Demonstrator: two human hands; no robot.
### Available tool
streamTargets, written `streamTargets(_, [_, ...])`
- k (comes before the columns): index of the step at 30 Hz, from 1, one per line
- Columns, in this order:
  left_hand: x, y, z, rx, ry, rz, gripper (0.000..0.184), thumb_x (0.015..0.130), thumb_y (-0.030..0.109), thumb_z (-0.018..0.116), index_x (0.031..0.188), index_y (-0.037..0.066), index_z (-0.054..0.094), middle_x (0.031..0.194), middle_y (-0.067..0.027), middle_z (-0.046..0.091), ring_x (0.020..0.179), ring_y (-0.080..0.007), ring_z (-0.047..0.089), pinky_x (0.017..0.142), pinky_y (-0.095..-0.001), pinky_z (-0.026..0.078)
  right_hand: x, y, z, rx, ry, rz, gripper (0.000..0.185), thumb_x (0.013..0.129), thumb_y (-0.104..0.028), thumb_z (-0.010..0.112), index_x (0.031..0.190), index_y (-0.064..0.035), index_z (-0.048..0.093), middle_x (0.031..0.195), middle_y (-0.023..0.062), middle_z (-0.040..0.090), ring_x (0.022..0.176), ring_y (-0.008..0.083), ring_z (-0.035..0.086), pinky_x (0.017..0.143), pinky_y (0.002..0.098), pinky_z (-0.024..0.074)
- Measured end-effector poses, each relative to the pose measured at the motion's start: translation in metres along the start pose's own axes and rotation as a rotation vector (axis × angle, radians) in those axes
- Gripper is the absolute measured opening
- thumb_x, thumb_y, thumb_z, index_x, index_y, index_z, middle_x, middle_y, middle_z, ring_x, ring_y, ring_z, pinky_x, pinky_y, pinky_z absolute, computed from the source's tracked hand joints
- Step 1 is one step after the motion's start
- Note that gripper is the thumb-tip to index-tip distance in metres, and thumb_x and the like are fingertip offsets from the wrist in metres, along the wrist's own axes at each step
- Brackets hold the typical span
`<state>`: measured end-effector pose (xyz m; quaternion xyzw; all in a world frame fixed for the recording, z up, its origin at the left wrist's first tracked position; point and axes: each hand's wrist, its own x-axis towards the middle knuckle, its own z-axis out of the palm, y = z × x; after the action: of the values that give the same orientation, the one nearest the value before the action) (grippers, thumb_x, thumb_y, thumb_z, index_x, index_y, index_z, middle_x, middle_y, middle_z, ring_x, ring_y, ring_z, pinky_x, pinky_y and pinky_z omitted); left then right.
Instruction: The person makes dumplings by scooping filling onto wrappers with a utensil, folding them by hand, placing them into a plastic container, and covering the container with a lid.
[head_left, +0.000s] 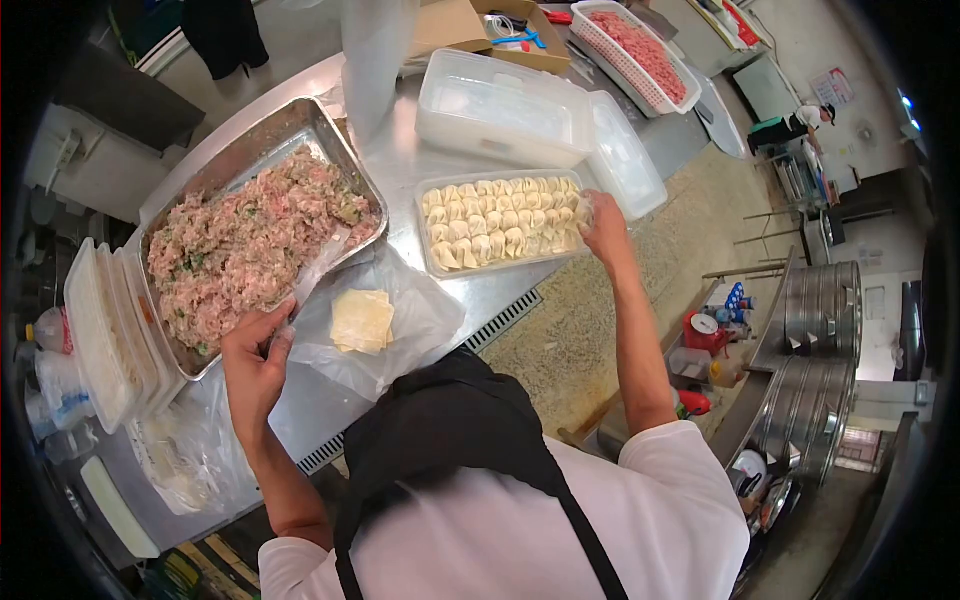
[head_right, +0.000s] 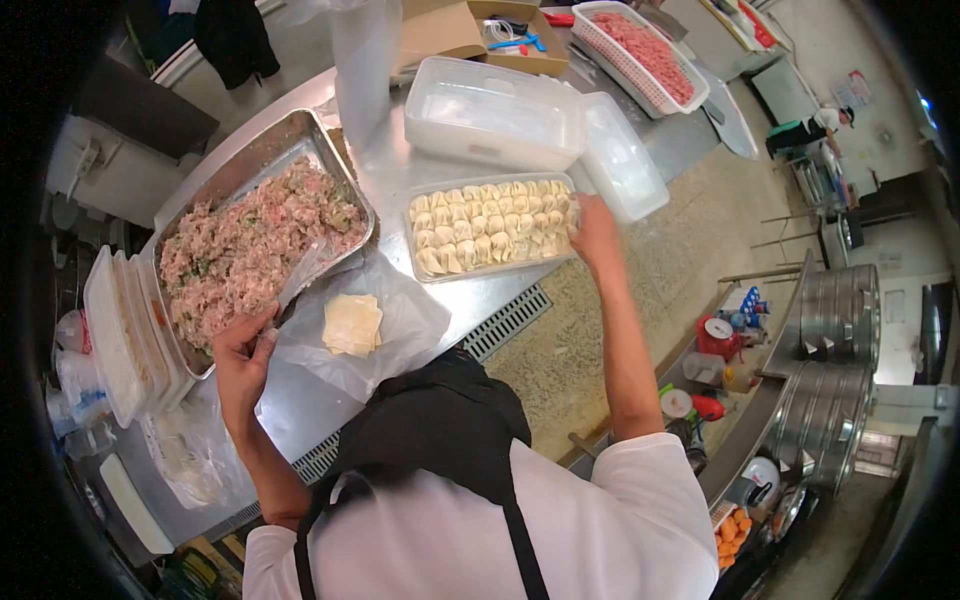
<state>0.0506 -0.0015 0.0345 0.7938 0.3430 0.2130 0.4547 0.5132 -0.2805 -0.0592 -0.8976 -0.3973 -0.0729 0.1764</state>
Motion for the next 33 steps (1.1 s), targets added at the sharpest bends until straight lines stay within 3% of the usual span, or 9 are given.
streamTargets(4, [-0.003,0.002,-0.004,-0.014,-0.009,-0.048,0.035,0.079,-0.007,0.063,0.113,0.001,0.070,0.080,-0.0038,0.062,0.068,-0.0094,0.047,0.060,-0.0234,0.036,0.000,0.003,0.021,0.065,0.182,0.043,0.028,0.068,-0.002,0.075,0.094,0.0002,0.064,0.092,0.0198,0.066,0.088,0.0369,0.064,0.080,0.0443,0.0502])
streamTargets(6, [-0.005,-0.007,-0.004,-0.056,0.038,-0.028,0.035,0.079,-0.006,0.064,0.114,0.001,0.069,0.080,-0.0036,0.062,0.067,-0.0098,0.046,0.059,-0.0241,0.036,0.001,0.006,0.024,0.169,-0.012,0.248,0.024,0.066,-0.003,0.076,0.088,0.0007,0.065,0.088,0.0186,0.068,0.082,0.0390,0.065,0.075,0.0445,0.0518])
streamTargets(9, [-0.006,-0.010,-0.005,-0.015,0.019,-0.051,0.035,0.079,-0.005,0.064,0.114,0.001,0.069,0.080,-0.0034,0.062,0.067,-0.0099,0.046,0.059,-0.0244,0.035,0.001,0.002,0.027,-0.040,-0.015,0.213,0.020,0.072,-0.005,0.070,0.092,-0.0001,0.068,0.083,0.0237,0.066,0.083,0.0418,0.065,0.073,0.0484,0.0503])
streamTargets(12, [-0.006,-0.013,-0.004,0.038,-0.006,-0.039,0.036,0.079,-0.006,0.064,0.114,0.001,0.069,0.080,-0.0032,0.062,0.066,-0.0100,0.046,0.059,-0.0243,0.035,0.005,-0.004,0.025,-0.022,-0.041,0.286,0.020,0.070,-0.003,0.069,0.090,-0.0016,0.071,0.087,0.0241,0.067,0.086,0.0422,0.064,0.075,0.0481,0.0501])
streamTargets(19, [-0.013,-0.020,-0.007,-0.021,0.043,-0.103,0.037,0.080,-0.006,0.063,0.116,0.002,0.069,0.082,-0.0017,0.062,0.066,-0.0080,0.043,0.059,-0.0224,0.035,0.003,-0.016,0.014,-0.055,0.033,0.231,0.023,0.070,-0.001,0.066,0.092,-0.0040,0.072,0.089,0.0221,0.068,0.086,0.0408,0.065,0.075,0.0473,0.0504])
streamTargets(24, [-0.024,-0.031,-0.009,-0.099,0.091,-0.153,0.040,0.080,-0.008,0.062,0.119,0.003,0.067,0.090,-0.0004,0.064,0.066,-0.0062,0.042,0.058,-0.0212,0.036,0.000,-0.035,-0.001,0.052,0.147,0.095,0.026,0.069,-0.006,0.078,0.094,-0.0036,0.072,0.091,0.0171,0.070,0.083,0.0341,0.068,0.076,0.0391,0.0527])
streamTargets(28, [-0.029,-0.037,-0.004,-0.096,0.098,-0.206,0.041,0.080,-0.008,0.062,0.119,0.002,0.067,0.092,-0.0009,0.065,0.067,-0.0058,0.043,0.059,-0.0207,0.036,-0.015,-0.061,0.013,0.245,-0.001,0.173,0.022,0.070,-0.005,0.077,0.092,-0.0033,0.072,0.091,0.0163,0.070,0.082,0.0307,0.069,0.074,0.0374,0.0527])
streamTargets(31, [-0.032,-0.042,0.000,-0.095,0.092,-0.219,0.040,0.080,-0.005,0.064,0.119,0.002,0.066,0.094,-0.0009,0.067,0.068,-0.0060,0.043,0.060,-0.0207,0.038,-0.016,-0.091,0.017,0.185,-0.045,0.041,0.019,0.072,-0.003,0.075,0.091,-0.0029,0.071,0.089,0.0143,0.070,0.080,0.0288,0.069,0.073,0.0353,0.0528])
streamTargets(33, [-0.033,-0.040,0.001,-0.035,0.124,-0.174,0.039,0.080,0.000,0.065,0.119,0.003,0.066,0.089,-0.0022,0.067,0.068,-0.0078,0.044,0.060,-0.0229,0.040,-0.022,-0.136,0.008,0.425,-0.041,0.045,0.016,0.073,0.000,0.073,0.089,-0.0017,0.070,0.086,0.0134,0.069,0.077,0.0284,0.068,0.072,0.0345,0.0530])
